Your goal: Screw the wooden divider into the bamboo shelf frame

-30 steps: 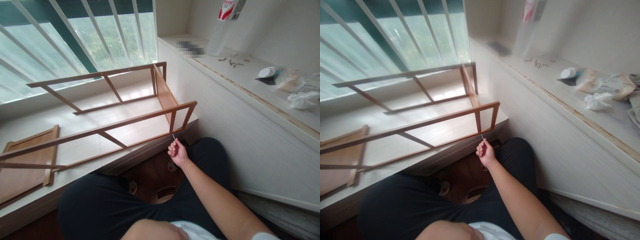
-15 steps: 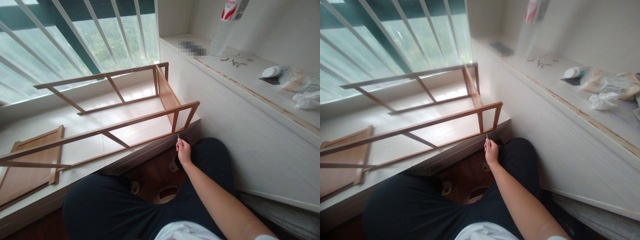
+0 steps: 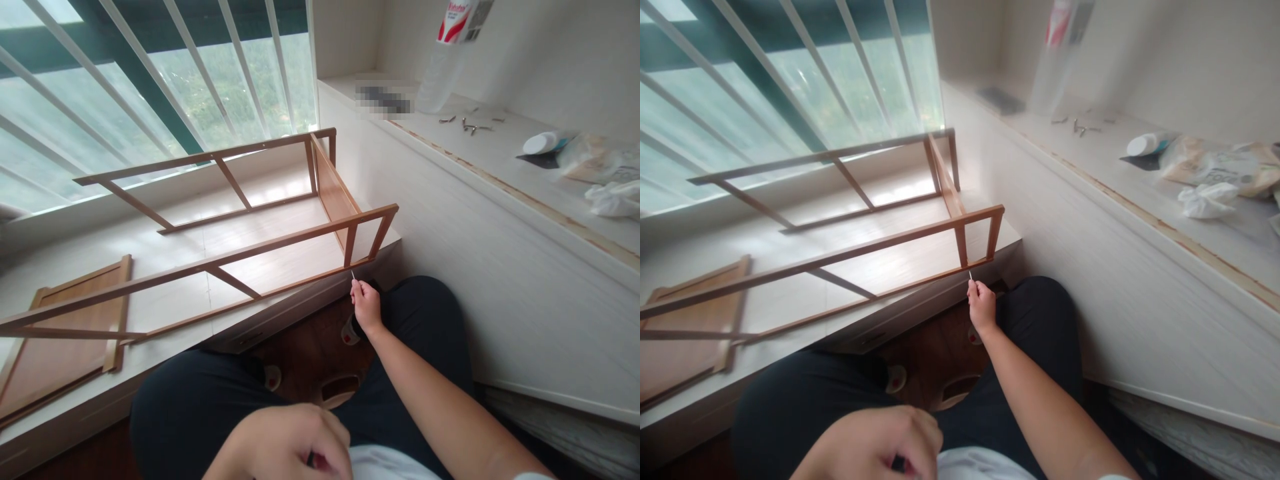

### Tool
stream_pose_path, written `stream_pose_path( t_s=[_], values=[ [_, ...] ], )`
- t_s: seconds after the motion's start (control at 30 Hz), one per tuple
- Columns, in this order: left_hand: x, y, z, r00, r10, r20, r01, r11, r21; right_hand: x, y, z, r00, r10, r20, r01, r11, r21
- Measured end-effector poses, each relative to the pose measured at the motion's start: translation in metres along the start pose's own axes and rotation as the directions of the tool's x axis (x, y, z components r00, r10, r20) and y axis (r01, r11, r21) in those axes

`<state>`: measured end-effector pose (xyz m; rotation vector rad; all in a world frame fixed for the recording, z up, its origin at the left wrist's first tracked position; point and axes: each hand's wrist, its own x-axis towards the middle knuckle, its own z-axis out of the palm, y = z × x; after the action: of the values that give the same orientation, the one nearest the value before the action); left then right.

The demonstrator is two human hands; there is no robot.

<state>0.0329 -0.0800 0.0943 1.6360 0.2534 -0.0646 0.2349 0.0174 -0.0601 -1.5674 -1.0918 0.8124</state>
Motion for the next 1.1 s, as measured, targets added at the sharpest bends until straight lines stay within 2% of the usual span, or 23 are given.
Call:
stream_pose_path(
  t_s=[0.1,0.17,0.2,0.23,0.3,0.33,0.37,0.43,0.5,0.57,0.73,0.9,1.1],
  values=[
    [-0.003,-0.009,-0.021,0.994,-0.063,-0.090,0.061,0.998,-0.027,0.001,0.002,0.000,1.000,-0.014,-0.002,0.014,1.000,-0.028],
    [-0.005,-0.028,-0.030,0.971,-0.179,-0.159,0.174,0.984,-0.048,0.001,0.004,0.000,0.999,-0.033,-0.009,0.033,0.998,-0.058],
    [-0.005,-0.041,-0.032,0.945,-0.260,-0.198,0.254,0.966,-0.053,0.002,0.005,0.000,0.999,-0.042,-0.010,0.041,0.997,-0.071],
    [-0.005,-0.054,-0.034,0.904,-0.346,-0.250,0.349,0.937,-0.036,0.002,0.005,0.000,0.999,-0.047,-0.011,0.046,0.995,-0.084],
    [-0.005,-0.081,-0.034,0.784,-0.497,-0.372,0.547,0.836,0.037,0.002,0.007,0.000,0.999,-0.052,-0.003,0.051,0.994,-0.100],
    [-0.005,-0.092,-0.034,0.733,-0.545,-0.406,0.625,0.776,0.086,0.002,0.007,0.000,0.999,-0.052,0.000,0.052,0.993,-0.106],
    [-0.004,-0.099,-0.032,0.702,-0.578,-0.416,0.673,0.730,0.122,0.002,0.008,0.000,0.999,-0.053,0.001,0.053,0.992,-0.112],
    [-0.003,-0.107,-0.030,0.705,-0.597,-0.384,0.685,0.713,0.148,0.002,0.009,-0.001,0.998,-0.058,-0.003,0.058,0.991,-0.124],
    [-0.001,-0.106,-0.028,0.745,-0.578,-0.333,0.642,0.757,0.121,0.002,0.009,-0.002,0.998,-0.066,-0.008,0.064,0.988,-0.139],
    [0.002,-0.102,-0.028,0.762,-0.563,-0.322,0.618,0.780,0.099,0.002,0.009,-0.002,0.997,-0.076,-0.006,0.074,0.984,-0.162],
    [0.009,-0.098,-0.028,0.723,-0.590,-0.359,0.671,0.723,0.163,0.003,0.008,-0.003,0.993,-0.119,0.011,0.118,0.963,-0.244],
    [0.011,-0.103,-0.024,0.742,-0.576,-0.343,0.657,0.727,0.200,0.003,0.007,-0.004,0.989,-0.150,0.002,0.143,0.943,-0.300],
    [0.014,-0.108,-0.021,0.741,-0.580,-0.339,0.667,0.695,0.268,0.004,0.010,-0.004,0.988,-0.155,-0.006,0.144,0.931,-0.335]
  ],
)
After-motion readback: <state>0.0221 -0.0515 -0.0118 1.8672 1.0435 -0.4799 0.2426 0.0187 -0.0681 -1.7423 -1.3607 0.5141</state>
